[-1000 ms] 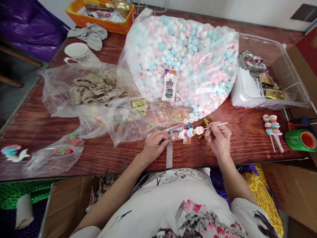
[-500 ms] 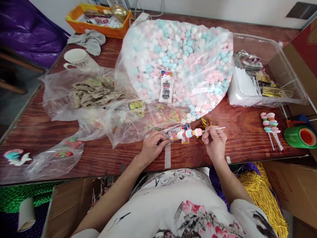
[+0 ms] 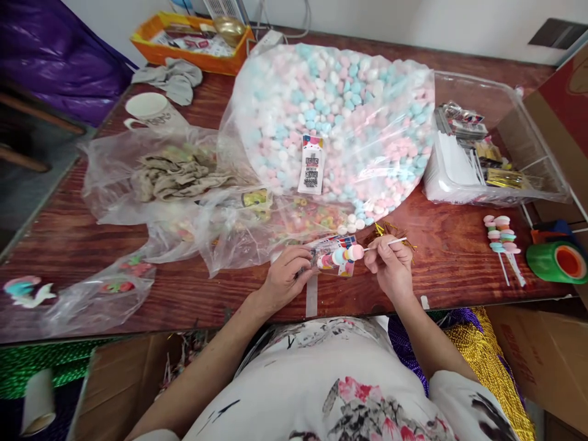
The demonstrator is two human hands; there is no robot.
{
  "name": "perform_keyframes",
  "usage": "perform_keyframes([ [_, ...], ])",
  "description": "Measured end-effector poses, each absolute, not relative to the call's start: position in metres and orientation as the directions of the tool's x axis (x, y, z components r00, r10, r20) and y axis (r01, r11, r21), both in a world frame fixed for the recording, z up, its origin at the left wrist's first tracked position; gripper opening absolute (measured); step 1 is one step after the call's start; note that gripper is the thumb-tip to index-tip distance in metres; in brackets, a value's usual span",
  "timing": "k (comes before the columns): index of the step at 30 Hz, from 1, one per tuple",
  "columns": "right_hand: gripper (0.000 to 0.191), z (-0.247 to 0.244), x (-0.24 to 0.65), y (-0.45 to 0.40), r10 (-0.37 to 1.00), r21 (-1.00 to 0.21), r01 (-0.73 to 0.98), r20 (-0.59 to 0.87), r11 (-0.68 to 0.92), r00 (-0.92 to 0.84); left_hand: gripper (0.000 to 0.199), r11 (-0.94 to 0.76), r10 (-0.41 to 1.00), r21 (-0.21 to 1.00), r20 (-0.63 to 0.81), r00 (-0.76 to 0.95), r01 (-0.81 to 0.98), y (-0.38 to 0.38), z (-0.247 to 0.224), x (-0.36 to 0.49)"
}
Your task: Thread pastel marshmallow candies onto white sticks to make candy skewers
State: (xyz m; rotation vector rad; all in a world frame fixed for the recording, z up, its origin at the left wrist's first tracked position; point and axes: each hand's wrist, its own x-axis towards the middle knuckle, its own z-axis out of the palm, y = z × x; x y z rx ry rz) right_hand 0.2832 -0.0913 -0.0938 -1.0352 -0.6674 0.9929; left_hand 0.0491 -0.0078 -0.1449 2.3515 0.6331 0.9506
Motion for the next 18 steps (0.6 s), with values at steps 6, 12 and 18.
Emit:
perform_keyframes([
  [6, 0.019, -0.084, 0.275, -0.092, 0.924, -0.895, -0.395, 0.048, 0.209, 0.38, 0.042, -0.715, 0.572, 0.665, 0.379, 0.727, 0.215, -0.002, -0.122, 0.051],
  [12, 0.017, -0.081, 0.269, -0.094, 0.919, -0.926, -0.255, 0.181, 0.28, 0.35, 0.008, -0.578, 0.583, 0.778, 0.185, 0.791, 0.244, -0.004, -0.108, 0.064],
  [18, 0.018, -0.08, 0.273, -0.095, 0.946, -0.952, -0.162, 0.218, 0.261, 0.241, 0.029, -0.39, 0.633, 0.888, 0.067, 0.771, 0.243, -0.012, -0.099, 0.074],
])
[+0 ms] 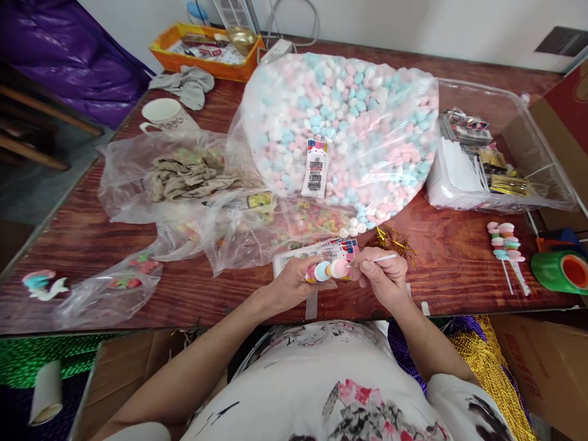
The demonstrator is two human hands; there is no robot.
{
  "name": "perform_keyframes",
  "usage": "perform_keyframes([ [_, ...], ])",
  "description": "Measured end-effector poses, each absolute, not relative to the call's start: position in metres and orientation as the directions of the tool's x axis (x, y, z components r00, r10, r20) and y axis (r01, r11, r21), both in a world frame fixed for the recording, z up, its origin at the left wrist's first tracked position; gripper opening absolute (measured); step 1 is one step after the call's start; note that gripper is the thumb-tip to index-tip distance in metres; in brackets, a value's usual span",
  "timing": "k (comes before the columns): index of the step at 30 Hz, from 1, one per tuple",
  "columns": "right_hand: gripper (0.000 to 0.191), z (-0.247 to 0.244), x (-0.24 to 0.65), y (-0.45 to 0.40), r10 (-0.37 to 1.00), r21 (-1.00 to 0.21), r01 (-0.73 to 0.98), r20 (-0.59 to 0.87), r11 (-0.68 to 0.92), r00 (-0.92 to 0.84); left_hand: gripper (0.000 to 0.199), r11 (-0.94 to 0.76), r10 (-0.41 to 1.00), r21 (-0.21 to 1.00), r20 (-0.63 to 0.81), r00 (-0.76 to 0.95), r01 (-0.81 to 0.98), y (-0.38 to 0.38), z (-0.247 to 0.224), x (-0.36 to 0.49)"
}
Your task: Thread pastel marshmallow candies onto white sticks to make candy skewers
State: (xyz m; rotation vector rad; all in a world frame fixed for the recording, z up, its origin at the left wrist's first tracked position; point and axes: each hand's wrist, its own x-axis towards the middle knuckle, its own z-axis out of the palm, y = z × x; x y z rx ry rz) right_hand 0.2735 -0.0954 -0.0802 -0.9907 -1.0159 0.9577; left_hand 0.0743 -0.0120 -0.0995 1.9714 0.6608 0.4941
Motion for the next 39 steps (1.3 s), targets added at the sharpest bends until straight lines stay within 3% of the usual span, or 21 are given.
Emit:
perform_keyframes([
  [8, 0.016, -0.078, 0.275, -0.09, 0.919, -0.979, -0.063, 0.16, 0.195, 0.36, 0.034, -0.522, 0.725, 0.716, 0.087, 0.684, 0.463, -0.016, -0.107, 0.075],
  [10, 0.018, -0.083, 0.27, -0.09, 0.916, -0.981, -0.054, 0.156, 0.188, 0.369, 0.034, -0.496, 0.729, 0.73, 0.055, 0.682, 0.471, -0.018, -0.107, 0.077],
  [15, 0.021, -0.095, 0.26, -0.088, 0.941, -0.975, -0.144, 0.114, 0.167, 0.318, 0.038, -0.183, 0.684, 0.927, -0.119, 0.719, 0.328, -0.023, -0.1, 0.083],
  [19, 0.022, -0.092, 0.272, -0.083, 0.982, -0.971, -0.212, 0.074, 0.111, 0.174, 0.042, 0.057, 0.582, 0.968, -0.233, 0.779, 0.246, -0.023, -0.094, 0.079],
  [22, 0.021, -0.081, 0.286, -0.082, 0.982, -0.966, -0.199, 0.145, 0.166, 0.117, 0.043, 0.083, 0.566, 0.961, -0.265, 0.781, 0.265, -0.021, -0.096, 0.071],
  [25, 0.021, -0.07, 0.294, -0.082, 0.975, -0.962, -0.159, 0.216, 0.222, 0.055, 0.033, 0.108, 0.572, 0.949, -0.303, 0.762, 0.296, -0.022, -0.103, 0.066],
  [28, 0.022, -0.068, 0.294, -0.082, 0.978, -0.968, -0.138, 0.21, 0.208, -0.001, 0.031, 0.196, 0.571, 0.951, -0.31, 0.76, 0.241, -0.026, -0.11, 0.065],
  [33, 0.017, -0.077, 0.285, -0.081, 0.984, -0.978, -0.131, 0.153, 0.165, 0.096, 0.034, 0.045, 0.691, 0.958, -0.234, 0.684, 0.283, -0.033, -0.115, 0.065],
  [39, 0.015, -0.081, 0.267, -0.078, 0.971, -0.978, -0.036, 0.197, 0.203, 0.139, 0.027, -0.172, 0.753, 0.908, -0.129, 0.645, 0.382, -0.034, -0.11, 0.068],
])
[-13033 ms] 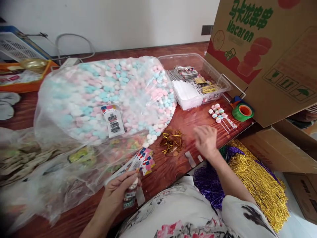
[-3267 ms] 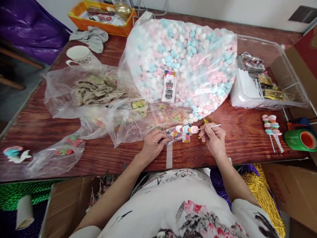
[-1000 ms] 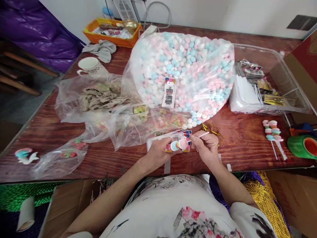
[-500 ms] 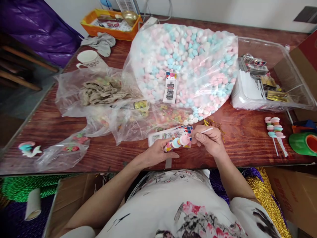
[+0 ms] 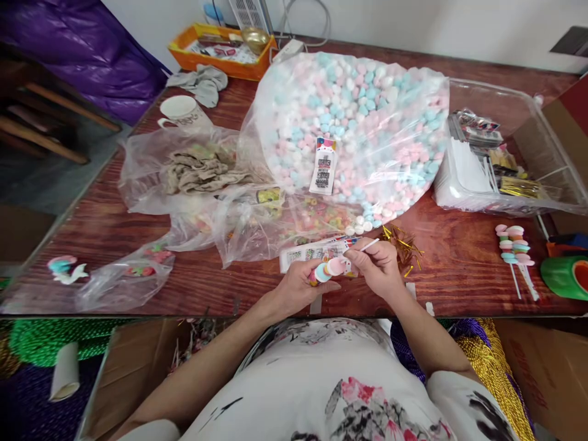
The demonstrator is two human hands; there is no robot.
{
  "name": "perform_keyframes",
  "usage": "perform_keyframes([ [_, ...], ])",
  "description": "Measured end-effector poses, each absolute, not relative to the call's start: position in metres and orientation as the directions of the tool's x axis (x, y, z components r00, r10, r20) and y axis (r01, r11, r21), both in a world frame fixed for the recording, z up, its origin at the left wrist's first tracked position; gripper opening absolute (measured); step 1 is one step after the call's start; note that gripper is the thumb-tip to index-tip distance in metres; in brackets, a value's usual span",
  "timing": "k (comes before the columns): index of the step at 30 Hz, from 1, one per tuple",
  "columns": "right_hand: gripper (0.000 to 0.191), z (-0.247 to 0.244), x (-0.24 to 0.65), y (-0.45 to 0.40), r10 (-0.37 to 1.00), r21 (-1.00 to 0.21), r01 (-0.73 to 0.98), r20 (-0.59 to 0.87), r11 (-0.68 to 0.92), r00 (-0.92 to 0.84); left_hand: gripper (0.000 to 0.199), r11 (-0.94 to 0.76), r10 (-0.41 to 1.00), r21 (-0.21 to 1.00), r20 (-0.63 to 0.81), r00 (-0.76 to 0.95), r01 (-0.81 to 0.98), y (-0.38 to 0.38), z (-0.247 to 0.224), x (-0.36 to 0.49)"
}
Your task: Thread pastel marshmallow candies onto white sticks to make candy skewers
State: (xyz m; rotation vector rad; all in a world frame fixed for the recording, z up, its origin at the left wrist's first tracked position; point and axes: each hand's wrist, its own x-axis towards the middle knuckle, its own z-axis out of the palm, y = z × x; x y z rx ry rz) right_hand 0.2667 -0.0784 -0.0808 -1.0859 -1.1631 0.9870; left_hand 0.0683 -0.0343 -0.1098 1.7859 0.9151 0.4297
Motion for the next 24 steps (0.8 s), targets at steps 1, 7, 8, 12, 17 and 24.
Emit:
perform_keyframes([
  [1, 0.017, -0.081, 0.264, -0.078, 0.972, -0.98, -0.021, 0.195, 0.2, 0.133, 0.028, -0.168, 0.75, 0.914, -0.125, 0.65, 0.369, -0.034, -0.109, 0.069],
  [7, 0.021, -0.084, 0.266, -0.075, 0.96, -0.987, -0.03, 0.149, 0.16, 0.236, 0.029, -0.139, 0.754, 0.922, -0.138, 0.642, 0.362, -0.036, -0.104, 0.068],
  [8, 0.021, -0.085, 0.267, -0.075, 0.952, -0.987, -0.044, 0.137, 0.155, 0.274, 0.028, -0.152, 0.752, 0.914, -0.14, 0.644, 0.376, -0.037, -0.102, 0.068],
  [12, 0.024, -0.085, 0.267, -0.073, 0.95, -0.99, -0.053, 0.109, 0.13, 0.294, 0.027, -0.167, 0.722, 0.898, -0.171, 0.671, 0.408, -0.042, -0.099, 0.07],
  [17, 0.024, -0.082, 0.27, -0.071, 0.981, -0.982, -0.058, 0.172, 0.178, 0.095, 0.036, 0.105, 0.689, 0.956, -0.27, 0.673, 0.275, -0.046, -0.1, 0.076],
  [24, 0.023, -0.079, 0.287, -0.073, 0.959, -0.96, -0.139, 0.26, 0.244, -0.114, 0.049, 0.415, 0.656, 0.899, -0.405, 0.637, 0.143, -0.038, -0.095, 0.072],
])
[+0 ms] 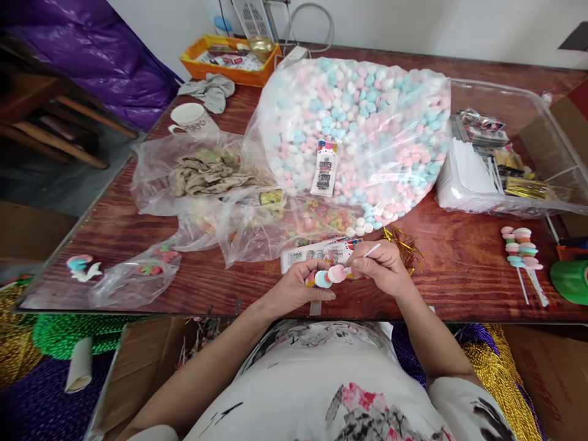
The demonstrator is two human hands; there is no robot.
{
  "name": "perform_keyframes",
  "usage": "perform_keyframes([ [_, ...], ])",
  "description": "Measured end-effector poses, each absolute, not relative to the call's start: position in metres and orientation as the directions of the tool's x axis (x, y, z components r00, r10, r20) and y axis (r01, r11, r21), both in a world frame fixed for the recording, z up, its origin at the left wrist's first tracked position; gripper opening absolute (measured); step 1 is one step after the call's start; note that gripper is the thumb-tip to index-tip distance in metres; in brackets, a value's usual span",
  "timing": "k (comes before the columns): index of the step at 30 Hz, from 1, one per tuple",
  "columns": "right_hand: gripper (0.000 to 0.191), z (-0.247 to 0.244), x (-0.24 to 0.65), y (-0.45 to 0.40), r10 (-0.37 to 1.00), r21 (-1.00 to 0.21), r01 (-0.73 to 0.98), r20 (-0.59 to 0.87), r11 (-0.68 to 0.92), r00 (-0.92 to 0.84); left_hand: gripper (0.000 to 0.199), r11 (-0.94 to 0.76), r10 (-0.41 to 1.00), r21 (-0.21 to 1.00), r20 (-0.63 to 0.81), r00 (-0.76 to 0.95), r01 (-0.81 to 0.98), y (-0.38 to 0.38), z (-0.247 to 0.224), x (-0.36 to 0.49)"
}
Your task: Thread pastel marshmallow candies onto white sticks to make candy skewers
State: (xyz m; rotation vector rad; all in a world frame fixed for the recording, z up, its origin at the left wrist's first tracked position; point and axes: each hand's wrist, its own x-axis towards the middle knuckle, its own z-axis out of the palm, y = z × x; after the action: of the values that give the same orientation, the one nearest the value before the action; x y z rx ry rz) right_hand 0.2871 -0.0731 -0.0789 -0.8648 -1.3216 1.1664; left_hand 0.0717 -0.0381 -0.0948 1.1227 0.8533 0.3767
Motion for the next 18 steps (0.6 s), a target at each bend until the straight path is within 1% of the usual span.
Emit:
perform_keyframes([
  [3, 0.019, -0.074, 0.288, -0.072, 0.939, -0.958, -0.14, 0.276, 0.251, -0.207, 0.047, 0.329, 0.628, 0.927, -0.358, 0.691, 0.181, -0.038, -0.091, 0.07],
  [5, 0.018, -0.071, 0.286, -0.07, 0.927, -0.96, -0.127, 0.275, 0.25, -0.254, 0.047, 0.235, 0.597, 0.953, -0.295, 0.746, 0.189, -0.039, -0.088, 0.071],
  [7, 0.02, -0.069, 0.282, -0.067, 0.934, -0.968, -0.097, 0.249, 0.231, -0.258, 0.047, 0.14, 0.587, 0.975, -0.223, 0.779, 0.173, -0.04, -0.086, 0.073],
  [9, 0.025, -0.07, 0.278, -0.064, 0.965, -0.98, -0.052, 0.197, 0.191, -0.171, 0.053, 0.065, 0.612, 0.982, -0.178, 0.771, 0.175, -0.041, -0.086, 0.074],
  [11, 0.03, -0.075, 0.274, -0.063, 0.991, -0.99, -0.022, 0.136, 0.136, -0.006, 0.064, -0.001, 0.663, 0.976, -0.161, 0.731, 0.216, -0.042, -0.087, 0.074],
  [13, 0.035, -0.082, 0.271, -0.063, 0.985, -0.996, -0.021, 0.087, 0.091, 0.151, 0.075, -0.071, 0.714, 0.96, -0.141, 0.686, 0.271, -0.042, -0.09, 0.073],
  [15, 0.036, -0.088, 0.269, -0.064, 0.97, -0.997, -0.041, 0.059, 0.07, 0.237, 0.082, -0.131, 0.736, 0.945, -0.111, 0.668, 0.301, -0.041, -0.094, 0.071],
  [18, 0.037, -0.093, 0.267, -0.065, 0.949, -0.994, -0.072, 0.057, 0.083, 0.311, 0.089, -0.167, 0.731, 0.934, -0.097, 0.676, 0.314, -0.039, -0.1, 0.069],
])
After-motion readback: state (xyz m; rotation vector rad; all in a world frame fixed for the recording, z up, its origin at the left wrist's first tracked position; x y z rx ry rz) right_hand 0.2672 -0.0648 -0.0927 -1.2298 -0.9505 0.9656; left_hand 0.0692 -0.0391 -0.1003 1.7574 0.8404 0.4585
